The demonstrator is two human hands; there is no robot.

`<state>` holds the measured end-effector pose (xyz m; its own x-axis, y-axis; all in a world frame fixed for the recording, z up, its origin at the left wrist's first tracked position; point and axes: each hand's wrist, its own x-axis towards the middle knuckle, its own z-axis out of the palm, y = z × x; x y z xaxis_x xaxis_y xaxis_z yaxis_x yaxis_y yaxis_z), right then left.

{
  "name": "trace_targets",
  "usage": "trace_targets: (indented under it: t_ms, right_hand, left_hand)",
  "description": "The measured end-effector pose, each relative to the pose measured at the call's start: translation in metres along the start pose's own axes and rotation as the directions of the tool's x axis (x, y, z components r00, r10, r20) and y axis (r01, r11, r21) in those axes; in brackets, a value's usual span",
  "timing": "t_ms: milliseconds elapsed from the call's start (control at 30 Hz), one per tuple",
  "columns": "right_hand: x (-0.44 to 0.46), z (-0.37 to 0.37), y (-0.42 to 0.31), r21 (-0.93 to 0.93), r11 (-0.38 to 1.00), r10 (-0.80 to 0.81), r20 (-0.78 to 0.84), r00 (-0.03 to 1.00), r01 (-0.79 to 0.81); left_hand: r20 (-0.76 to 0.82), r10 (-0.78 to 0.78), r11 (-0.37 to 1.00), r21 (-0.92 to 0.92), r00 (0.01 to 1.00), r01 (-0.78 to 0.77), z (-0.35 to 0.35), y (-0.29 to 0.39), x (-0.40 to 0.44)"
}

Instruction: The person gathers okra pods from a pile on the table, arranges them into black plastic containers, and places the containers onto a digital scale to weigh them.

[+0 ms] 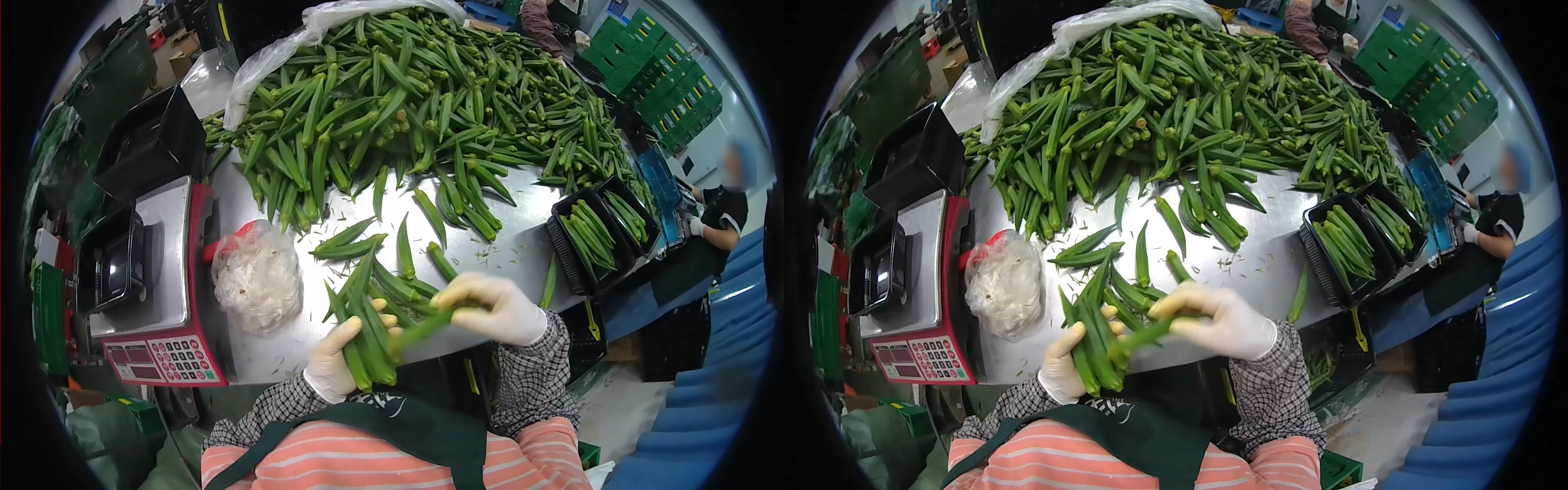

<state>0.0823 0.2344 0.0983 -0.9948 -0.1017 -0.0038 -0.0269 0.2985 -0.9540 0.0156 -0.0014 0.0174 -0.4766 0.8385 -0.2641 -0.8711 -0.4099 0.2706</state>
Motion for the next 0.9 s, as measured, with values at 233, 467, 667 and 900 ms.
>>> trace_targets:
  t_ms: [233, 467, 667, 900]
  right_hand:
    - [0.027, 0.049, -0.012, -0.079, 0.996, 0.041, -0.061, 0.997, -0.045]
    - [0.006, 0.004, 0.086, -0.690, 0.594, 0.024, -0.500, 0.866, -0.414]
    - [-0.004, 0.018, 0.049, -0.333, 0.925, -0.013, -0.505, 0.863, -0.181]
    - [-0.015, 0.051, 0.017, 0.217, 0.962, 0.235, -0.354, 0.905, -0.164]
  left_hand:
    - [0.163, -0.293, 0.951, 0.155, 0.942, 0.269, -0.007, -0.013, -0.001]
    - [0.118, -0.049, 0.991, -0.118, 0.992, 0.063, -0.013, -0.009, -0.011]
    - [0.047, -0.011, 1.000, 0.013, 0.999, 0.010, -0.004, -0.012, -0.017]
    - [0.032, -0.040, 0.999, -0.026, 0.999, 0.040, -0.008, -0.018, -0.017]
